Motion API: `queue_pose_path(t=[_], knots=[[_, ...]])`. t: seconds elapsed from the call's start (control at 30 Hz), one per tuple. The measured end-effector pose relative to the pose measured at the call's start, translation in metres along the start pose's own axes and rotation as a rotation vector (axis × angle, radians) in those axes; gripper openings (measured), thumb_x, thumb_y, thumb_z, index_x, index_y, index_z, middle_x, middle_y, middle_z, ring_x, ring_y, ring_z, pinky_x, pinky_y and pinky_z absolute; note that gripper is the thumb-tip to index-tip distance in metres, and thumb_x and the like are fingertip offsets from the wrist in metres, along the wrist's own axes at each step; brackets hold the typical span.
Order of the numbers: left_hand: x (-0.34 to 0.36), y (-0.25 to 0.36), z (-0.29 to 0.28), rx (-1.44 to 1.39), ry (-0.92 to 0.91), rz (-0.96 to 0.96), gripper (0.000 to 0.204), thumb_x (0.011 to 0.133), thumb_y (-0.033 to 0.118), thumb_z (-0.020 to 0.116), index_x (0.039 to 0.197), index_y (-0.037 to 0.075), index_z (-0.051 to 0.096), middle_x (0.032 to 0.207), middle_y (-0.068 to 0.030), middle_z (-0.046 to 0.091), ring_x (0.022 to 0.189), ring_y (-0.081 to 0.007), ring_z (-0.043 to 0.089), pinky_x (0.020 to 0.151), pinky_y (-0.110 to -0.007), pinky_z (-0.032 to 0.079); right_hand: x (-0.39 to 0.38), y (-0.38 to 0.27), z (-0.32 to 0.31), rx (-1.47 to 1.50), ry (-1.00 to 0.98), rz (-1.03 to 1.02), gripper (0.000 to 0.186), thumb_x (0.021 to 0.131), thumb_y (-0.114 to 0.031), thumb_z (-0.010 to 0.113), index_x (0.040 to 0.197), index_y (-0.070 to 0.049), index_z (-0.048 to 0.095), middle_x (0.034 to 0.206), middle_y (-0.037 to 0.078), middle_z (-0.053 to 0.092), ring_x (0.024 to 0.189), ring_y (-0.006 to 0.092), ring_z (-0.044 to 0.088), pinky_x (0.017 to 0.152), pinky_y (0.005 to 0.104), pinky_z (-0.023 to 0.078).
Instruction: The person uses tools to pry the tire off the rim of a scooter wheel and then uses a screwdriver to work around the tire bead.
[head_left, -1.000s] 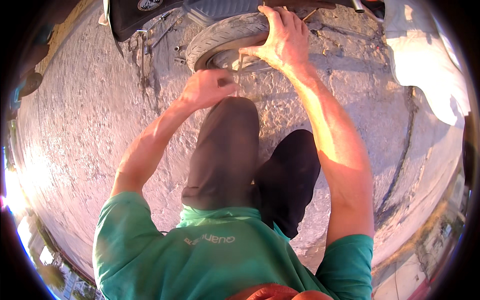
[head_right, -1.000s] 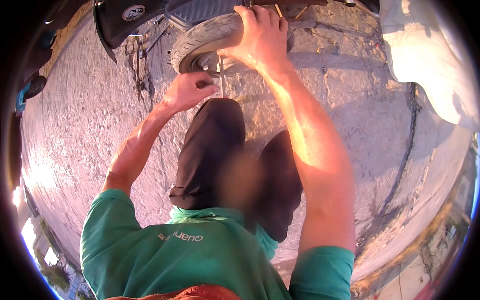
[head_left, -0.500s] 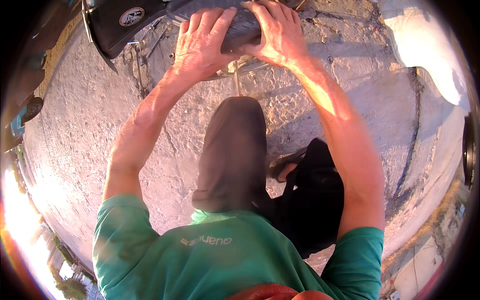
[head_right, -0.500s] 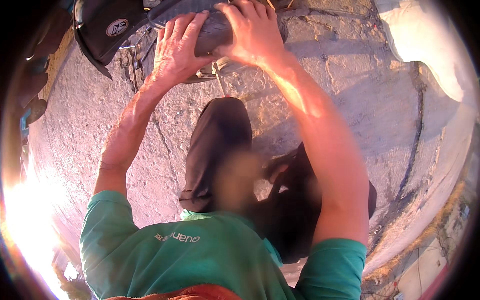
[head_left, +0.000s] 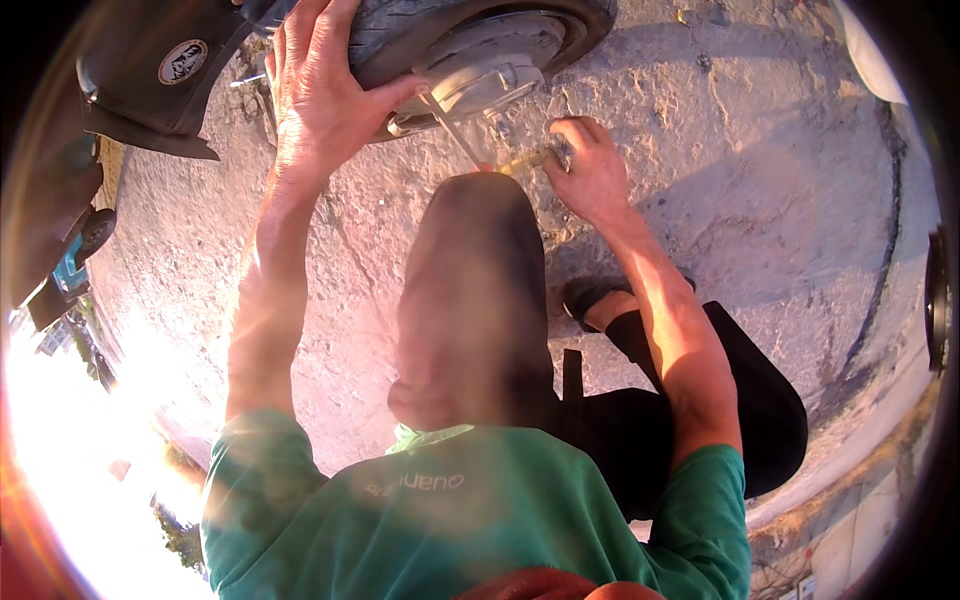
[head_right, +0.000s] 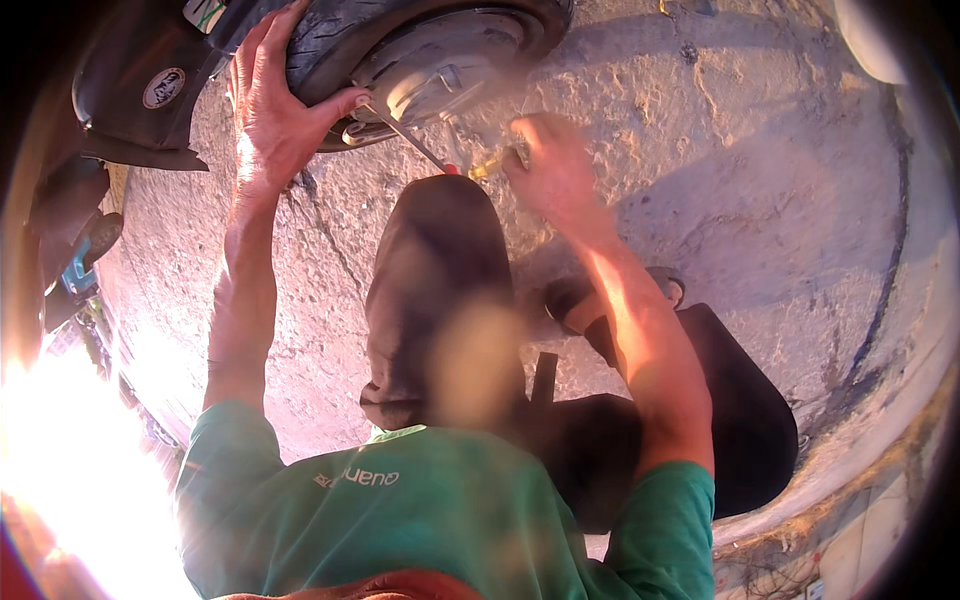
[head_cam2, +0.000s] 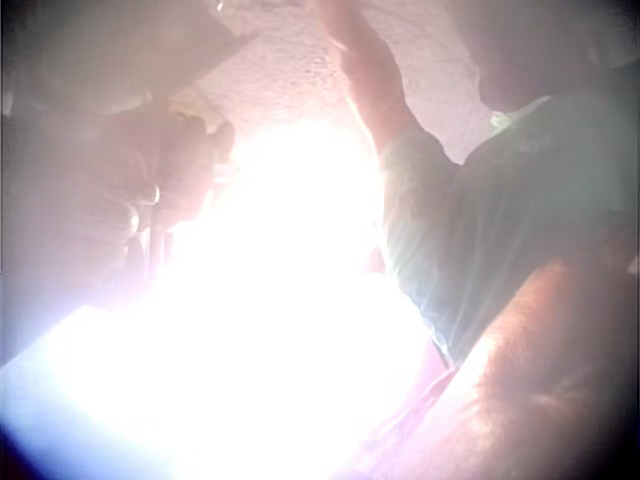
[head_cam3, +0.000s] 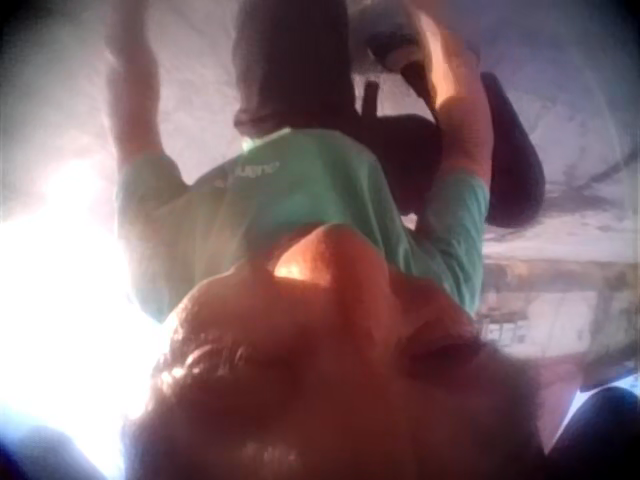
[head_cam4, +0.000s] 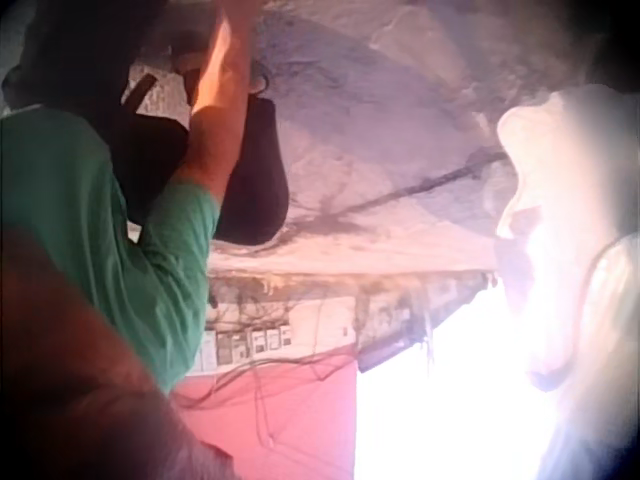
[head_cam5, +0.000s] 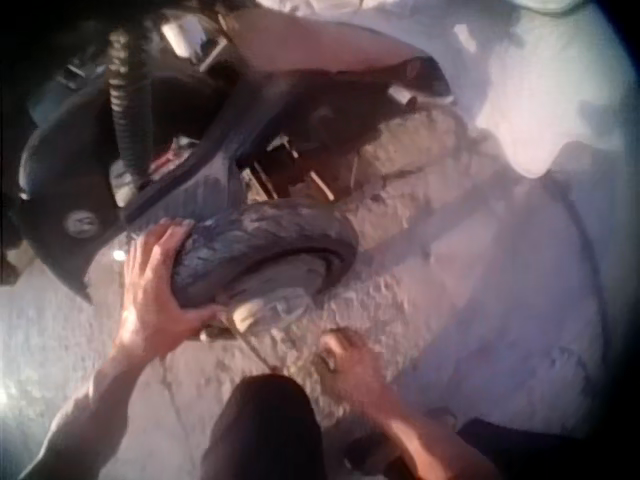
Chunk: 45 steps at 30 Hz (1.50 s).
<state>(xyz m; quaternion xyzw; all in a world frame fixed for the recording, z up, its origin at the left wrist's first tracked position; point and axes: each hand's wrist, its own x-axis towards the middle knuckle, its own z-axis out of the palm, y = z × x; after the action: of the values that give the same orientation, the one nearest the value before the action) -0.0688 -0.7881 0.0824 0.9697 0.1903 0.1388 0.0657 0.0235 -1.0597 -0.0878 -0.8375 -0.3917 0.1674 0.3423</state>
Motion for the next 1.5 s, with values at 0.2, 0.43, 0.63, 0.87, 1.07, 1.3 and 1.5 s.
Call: queue_pose_path(t=[0.2, 0.43, 0.63, 0.87, 1.07, 1.3, 1.5], knots=[[0.0, -0.004, 0.009, -0.077, 0.039, 0.039, 0.111, 0.057, 0.032, 0.101, 0.154, 0.02, 0.048, 0.149, -0.0141, 0.049, 0.138, -0.0366, 0.047, 0.116, -0.049, 0.043, -0.031, 0.032, 0.065, -0.29, -0.297, -0.115, 0.051, 0.083, -0.02, 0.077, 0.132, -0.012, 0.067, 0.138, 0.012, 0.058, 0.129, 0.0301, 0.054, 0.106, 0.0471, 0.045], [0.003, -0.007, 0.008, -0.086, 0.048, 0.08, 0.109, 0.056, 0.028, 0.099, 0.152, 0.02, 0.049, 0.148, -0.0092, 0.051, 0.14, -0.0332, 0.044, 0.116, -0.051, 0.035, -0.007, 0.032, 0.07, -0.402, -0.533, 0.049, 0.041, 0.091, -0.031, 0.07, 0.127, -0.012, 0.062, 0.124, 0.012, 0.063, 0.121, 0.0344, 0.062, 0.098, 0.049, 0.051], [0.003, -0.006, 0.015, -0.115, 0.059, 0.067, 0.106, 0.06, 0.029, 0.098, 0.153, 0.021, 0.049, 0.149, -0.0081, 0.051, 0.143, -0.033, 0.043, 0.115, -0.051, 0.036, -0.016, 0.02, -0.058, -0.286, -0.673, 0.423, 0.038, 0.095, -0.03, 0.059, 0.121, -0.002, 0.056, 0.096, 0.026, 0.072, 0.099, 0.0468, 0.07, 0.088, 0.0573, 0.054], [-0.003, -0.003, 0.003, -0.067, 0.102, 0.048, 0.104, 0.061, 0.028, 0.096, 0.153, 0.022, 0.05, 0.144, -0.0096, 0.054, 0.134, -0.0337, 0.049, 0.115, -0.05, 0.037, 0.01, -0.095, -0.23, 0.033, -0.404, 0.273, 0.039, 0.101, -0.029, 0.064, 0.13, -0.002, 0.062, 0.101, 0.024, 0.073, 0.096, 0.0427, 0.072, 0.079, 0.0487, 0.054], [-0.005, -0.004, 0.013, -0.148, 0.14, 0.041, 0.101, 0.061, 0.027, 0.096, 0.152, 0.022, 0.053, 0.142, -0.0086, 0.056, 0.128, -0.0339, 0.051, 0.112, -0.049, 0.041, 0.04, -0.141, -0.231, -0.219, -0.197, -0.091, 0.036, 0.098, -0.022, 0.069, 0.127, -0.001, 0.065, 0.102, 0.021, 0.073, 0.09, 0.0387, 0.072, 0.078, 0.0438, 0.055], [-0.006, -0.005, 0.012, -0.165, 0.192, 0.046, 0.095, 0.062, 0.025, 0.096, 0.148, 0.024, 0.055, 0.138, -0.0032, 0.056, 0.126, -0.0307, 0.052, 0.105, -0.049, 0.043, 0.06, -0.16, -0.237, -0.407, -0.195, -0.247, 0.03, 0.094, -0.023, 0.069, 0.118, -0.006, 0.068, 0.099, 0.018, 0.074, 0.087, 0.0417, 0.07, 0.074, 0.0506, 0.056], [-0.006, -0.003, 0.012, -0.178, 0.186, 0.04, 0.094, 0.063, 0.026, 0.096, 0.148, 0.025, 0.055, 0.139, -0.0029, 0.056, 0.127, -0.0306, 0.051, 0.105, -0.049, 0.044, 0.078, -0.175, -0.229, -0.501, -0.305, -0.196, 0.033, 0.095, -0.024, 0.07, 0.123, -0.007, 0.068, 0.1, 0.018, 0.074, 0.089, 0.0417, 0.07, 0.077, 0.0501, 0.055]])
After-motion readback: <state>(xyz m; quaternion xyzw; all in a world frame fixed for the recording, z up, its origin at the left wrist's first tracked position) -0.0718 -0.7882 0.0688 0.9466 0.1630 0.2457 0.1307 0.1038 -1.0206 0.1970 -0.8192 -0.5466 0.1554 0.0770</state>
